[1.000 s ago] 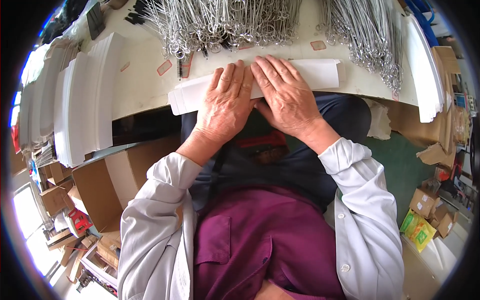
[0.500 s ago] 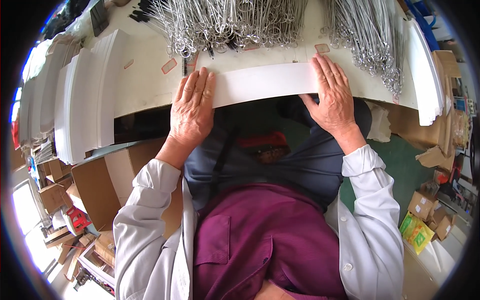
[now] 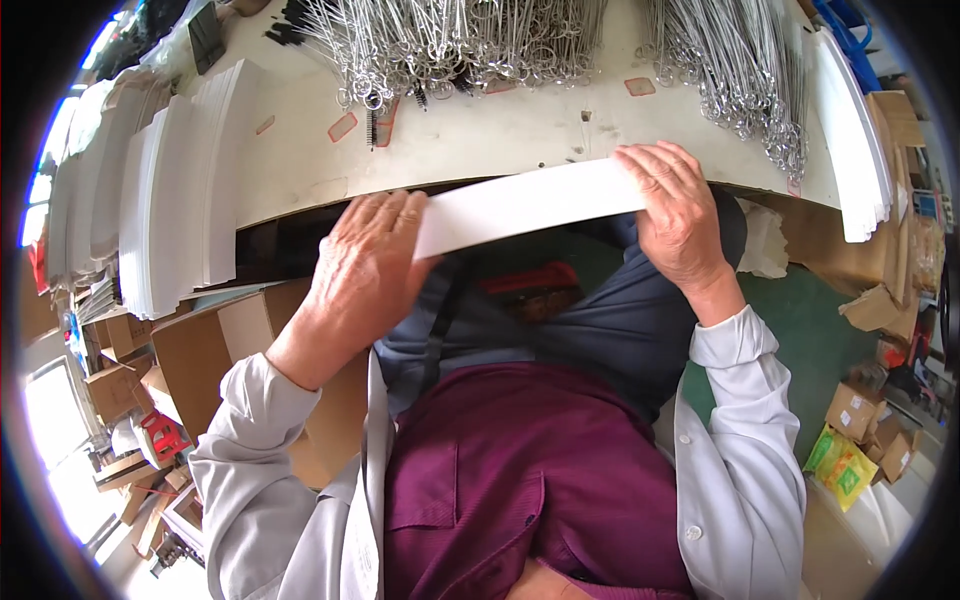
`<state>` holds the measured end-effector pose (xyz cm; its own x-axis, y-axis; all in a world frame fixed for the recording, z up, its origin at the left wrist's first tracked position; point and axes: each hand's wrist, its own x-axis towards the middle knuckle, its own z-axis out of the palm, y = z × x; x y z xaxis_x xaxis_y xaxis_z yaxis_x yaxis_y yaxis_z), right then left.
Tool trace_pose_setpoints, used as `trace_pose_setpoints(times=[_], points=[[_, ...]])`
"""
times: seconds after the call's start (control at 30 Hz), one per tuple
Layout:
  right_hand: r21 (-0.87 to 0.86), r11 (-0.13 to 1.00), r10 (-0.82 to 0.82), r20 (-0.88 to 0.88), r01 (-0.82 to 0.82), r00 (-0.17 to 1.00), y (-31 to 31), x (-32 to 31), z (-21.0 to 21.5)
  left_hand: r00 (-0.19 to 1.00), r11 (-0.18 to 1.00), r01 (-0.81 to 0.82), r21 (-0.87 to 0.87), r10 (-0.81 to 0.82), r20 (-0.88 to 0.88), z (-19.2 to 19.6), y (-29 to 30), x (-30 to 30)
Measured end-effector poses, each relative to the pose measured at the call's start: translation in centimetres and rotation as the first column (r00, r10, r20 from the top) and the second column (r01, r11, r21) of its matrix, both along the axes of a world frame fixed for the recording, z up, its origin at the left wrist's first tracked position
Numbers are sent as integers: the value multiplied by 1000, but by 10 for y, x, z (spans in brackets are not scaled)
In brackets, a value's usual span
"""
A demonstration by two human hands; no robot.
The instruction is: The recorder is picking up bunches of wire brushes and carefully inserting them into small white cardboard boxes, then folding the box flaps to close them.
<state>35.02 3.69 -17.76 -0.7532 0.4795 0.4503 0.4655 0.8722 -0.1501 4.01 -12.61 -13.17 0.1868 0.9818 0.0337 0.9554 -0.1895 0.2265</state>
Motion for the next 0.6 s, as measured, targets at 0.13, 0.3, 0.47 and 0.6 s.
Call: trace_pose_setpoints(times=[0.13, 0.3, 0.47, 0.6], points=[[-63, 991, 112, -80, -117, 991, -20, -32, 6, 980, 981, 45, -188, -7, 197, -4, 6, 15], [-132, 967, 203, -115, -217, 972, -42, -59, 0, 900, 961, 24, -276, 100, 425, -25, 32, 42], [-179, 984, -75, -299, 22, 951, -47, -38, 2, 906, 971, -127, -204, 197, 376, -34, 24, 41], [-233, 972, -110, -390, 17, 914, -62, -30, -5, 899, 966, -169, -196, 232, 371, -42, 14, 40]])
